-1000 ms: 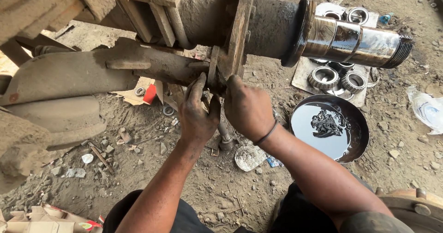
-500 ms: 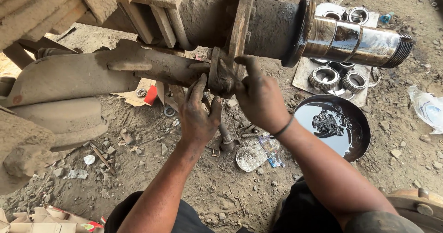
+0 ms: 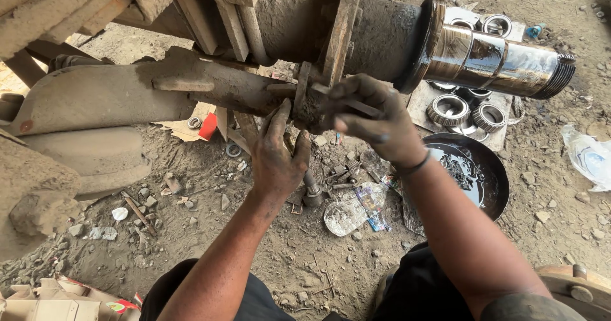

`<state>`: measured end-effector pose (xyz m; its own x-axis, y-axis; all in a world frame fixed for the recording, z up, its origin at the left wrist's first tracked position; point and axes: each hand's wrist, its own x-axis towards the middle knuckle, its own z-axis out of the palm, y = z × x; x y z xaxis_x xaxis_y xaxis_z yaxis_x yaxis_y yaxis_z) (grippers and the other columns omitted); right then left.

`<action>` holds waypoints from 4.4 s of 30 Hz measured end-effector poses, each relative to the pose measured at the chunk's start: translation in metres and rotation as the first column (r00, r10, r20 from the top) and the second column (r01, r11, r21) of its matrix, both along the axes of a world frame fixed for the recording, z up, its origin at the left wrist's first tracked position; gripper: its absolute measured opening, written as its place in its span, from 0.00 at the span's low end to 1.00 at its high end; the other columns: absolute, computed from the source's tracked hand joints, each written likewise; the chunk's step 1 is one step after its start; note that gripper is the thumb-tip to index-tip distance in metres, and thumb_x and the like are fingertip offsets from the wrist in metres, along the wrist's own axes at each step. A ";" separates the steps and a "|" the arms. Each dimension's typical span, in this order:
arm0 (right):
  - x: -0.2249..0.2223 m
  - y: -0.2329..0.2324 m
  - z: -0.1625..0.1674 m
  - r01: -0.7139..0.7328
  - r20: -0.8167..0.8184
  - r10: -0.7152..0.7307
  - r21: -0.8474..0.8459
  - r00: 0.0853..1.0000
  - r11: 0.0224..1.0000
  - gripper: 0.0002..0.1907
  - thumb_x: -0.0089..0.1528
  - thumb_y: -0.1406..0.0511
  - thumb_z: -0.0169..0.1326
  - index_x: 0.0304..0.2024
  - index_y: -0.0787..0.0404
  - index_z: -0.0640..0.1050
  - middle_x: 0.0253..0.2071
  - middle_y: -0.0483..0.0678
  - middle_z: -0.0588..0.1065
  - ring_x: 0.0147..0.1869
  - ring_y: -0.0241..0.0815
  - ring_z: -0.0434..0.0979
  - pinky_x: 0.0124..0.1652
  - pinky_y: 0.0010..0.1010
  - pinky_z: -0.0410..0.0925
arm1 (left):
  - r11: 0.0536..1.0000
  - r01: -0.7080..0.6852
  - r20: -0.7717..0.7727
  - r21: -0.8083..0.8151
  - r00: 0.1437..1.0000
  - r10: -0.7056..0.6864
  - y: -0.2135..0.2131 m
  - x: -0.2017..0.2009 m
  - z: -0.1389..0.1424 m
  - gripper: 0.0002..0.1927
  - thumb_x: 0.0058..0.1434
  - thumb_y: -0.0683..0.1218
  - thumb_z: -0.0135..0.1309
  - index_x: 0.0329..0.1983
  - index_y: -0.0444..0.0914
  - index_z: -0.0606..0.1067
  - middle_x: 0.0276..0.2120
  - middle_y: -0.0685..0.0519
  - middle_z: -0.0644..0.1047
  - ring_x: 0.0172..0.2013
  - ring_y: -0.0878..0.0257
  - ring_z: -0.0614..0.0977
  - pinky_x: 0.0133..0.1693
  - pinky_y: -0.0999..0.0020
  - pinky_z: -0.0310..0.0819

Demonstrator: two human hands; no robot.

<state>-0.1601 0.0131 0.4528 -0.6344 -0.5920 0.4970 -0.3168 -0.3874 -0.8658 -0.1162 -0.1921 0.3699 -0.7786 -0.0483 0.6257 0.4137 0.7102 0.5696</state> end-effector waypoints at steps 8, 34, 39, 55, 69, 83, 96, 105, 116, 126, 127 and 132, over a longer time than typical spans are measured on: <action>0.006 -0.014 -0.014 0.629 -0.256 -0.582 0.173 0.772 0.758 0.07 0.66 0.70 0.58 0.46 0.66 0.76 0.33 0.50 0.80 0.34 0.35 0.80 0.34 0.25 0.74 | 1.000 -0.009 -0.059 -0.024 0.998 0.008 0.000 0.000 0.002 0.30 0.66 0.51 0.51 0.66 0.29 0.66 0.56 0.42 0.79 0.64 0.50 0.76 0.71 0.33 0.21; 0.002 -0.015 -0.013 0.727 -0.669 -0.426 0.255 0.609 0.637 0.04 0.64 0.72 0.56 0.34 0.63 0.79 0.29 0.50 0.77 0.30 0.43 0.79 0.31 0.32 0.72 | 0.998 0.033 -0.043 0.049 0.999 -0.031 0.005 0.001 -0.002 0.30 0.68 0.49 0.52 0.68 0.28 0.64 0.56 0.44 0.80 0.65 0.49 0.76 0.74 0.33 0.26; 0.004 -0.016 -0.004 0.749 -0.700 -0.432 0.224 0.569 0.623 0.03 0.64 0.72 0.56 0.34 0.63 0.77 0.29 0.50 0.77 0.32 0.43 0.79 0.33 0.33 0.72 | 0.998 0.026 -0.030 0.050 0.999 -0.025 0.003 0.002 -0.002 0.30 0.67 0.49 0.54 0.67 0.27 0.64 0.56 0.41 0.79 0.63 0.47 0.76 0.71 0.32 0.25; 0.008 -0.024 -0.007 0.805 -0.690 -0.520 0.155 0.503 0.573 0.03 0.65 0.71 0.54 0.35 0.65 0.76 0.28 0.52 0.75 0.30 0.48 0.78 0.31 0.38 0.69 | 0.997 0.036 -0.018 0.062 0.999 -0.035 0.005 0.004 0.000 0.31 0.65 0.47 0.54 0.67 0.26 0.65 0.55 0.41 0.79 0.60 0.47 0.78 0.70 0.31 0.27; 0.010 -0.030 -0.011 0.793 -0.706 -0.449 0.268 0.548 0.547 0.04 0.64 0.72 0.52 0.33 0.66 0.75 0.27 0.53 0.75 0.27 0.47 0.78 0.29 0.36 0.71 | 1.000 0.019 -0.050 0.016 0.999 -0.019 0.002 0.003 -0.003 0.31 0.66 0.48 0.54 0.67 0.27 0.64 0.54 0.43 0.80 0.60 0.49 0.79 0.72 0.30 0.29; 0.015 -0.028 0.006 0.703 -0.603 -0.419 0.369 0.679 0.607 0.04 0.64 0.69 0.54 0.34 0.64 0.75 0.28 0.54 0.78 0.31 0.51 0.82 0.32 0.39 0.74 | 1.000 0.003 -0.007 0.010 1.000 -0.003 0.004 0.004 0.001 0.32 0.66 0.51 0.53 0.68 0.28 0.64 0.54 0.43 0.80 0.62 0.49 0.78 0.73 0.31 0.28; 0.017 -0.014 -0.001 0.620 -0.664 -0.284 0.345 0.692 0.704 0.05 0.65 0.71 0.53 0.32 0.64 0.75 0.27 0.51 0.76 0.29 0.45 0.78 0.31 0.35 0.72 | 0.998 0.051 0.007 0.043 0.999 -0.051 0.003 0.004 0.003 0.32 0.68 0.51 0.54 0.68 0.28 0.64 0.57 0.43 0.80 0.66 0.50 0.73 0.73 0.31 0.27; 0.005 -0.001 -0.004 0.642 -0.525 -0.429 0.337 0.735 0.688 0.04 0.66 0.71 0.55 0.36 0.66 0.79 0.27 0.47 0.77 0.28 0.33 0.75 0.29 0.24 0.70 | 1.000 -0.006 -0.078 -0.028 0.997 0.003 0.003 0.002 0.002 0.31 0.66 0.51 0.53 0.67 0.29 0.67 0.58 0.44 0.79 0.68 0.47 0.70 0.71 0.36 0.23; -0.005 -0.006 -0.028 0.542 -0.407 -0.417 0.264 0.813 0.798 0.02 0.68 0.73 0.54 0.40 0.67 0.78 0.33 0.47 0.78 0.35 0.33 0.78 0.36 0.24 0.74 | 1.000 0.024 -0.072 -0.013 0.997 -0.025 0.005 0.001 0.002 0.32 0.66 0.50 0.54 0.68 0.28 0.65 0.58 0.43 0.79 0.71 0.48 0.66 0.73 0.35 0.23; 0.003 -0.005 -0.021 0.552 -0.415 -0.430 0.239 0.802 0.799 0.04 0.67 0.75 0.52 0.40 0.67 0.78 0.34 0.48 0.78 0.35 0.34 0.77 0.36 0.26 0.74 | 0.999 0.038 -0.071 0.033 0.997 -0.036 0.006 0.001 -0.002 0.31 0.65 0.46 0.54 0.69 0.28 0.63 0.57 0.43 0.79 0.67 0.50 0.74 0.75 0.35 0.28; 0.002 -0.002 -0.019 0.530 -0.416 -0.416 0.208 0.808 0.822 0.04 0.68 0.75 0.52 0.41 0.67 0.78 0.36 0.47 0.78 0.38 0.34 0.79 0.39 0.26 0.75 | 0.999 0.030 -0.075 0.045 0.997 -0.027 0.005 0.001 -0.002 0.31 0.66 0.46 0.54 0.69 0.28 0.63 0.57 0.43 0.79 0.67 0.50 0.75 0.76 0.36 0.30; 0.004 -0.004 -0.018 0.523 -0.375 -0.396 0.345 0.838 0.780 0.04 0.64 0.75 0.55 0.35 0.67 0.79 0.28 0.46 0.77 0.27 0.31 0.73 0.25 0.23 0.68 | 0.999 0.047 -0.056 0.028 0.997 -0.045 0.005 0.003 0.000 0.32 0.65 0.46 0.55 0.68 0.27 0.63 0.58 0.43 0.79 0.65 0.48 0.74 0.72 0.34 0.25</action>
<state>-0.1557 0.0087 0.4346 -0.7636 -0.4514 0.4616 -0.6030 0.2430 -0.7599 -0.1133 -0.1872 0.3702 -0.7447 -0.0326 0.6666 0.4768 0.6729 0.5656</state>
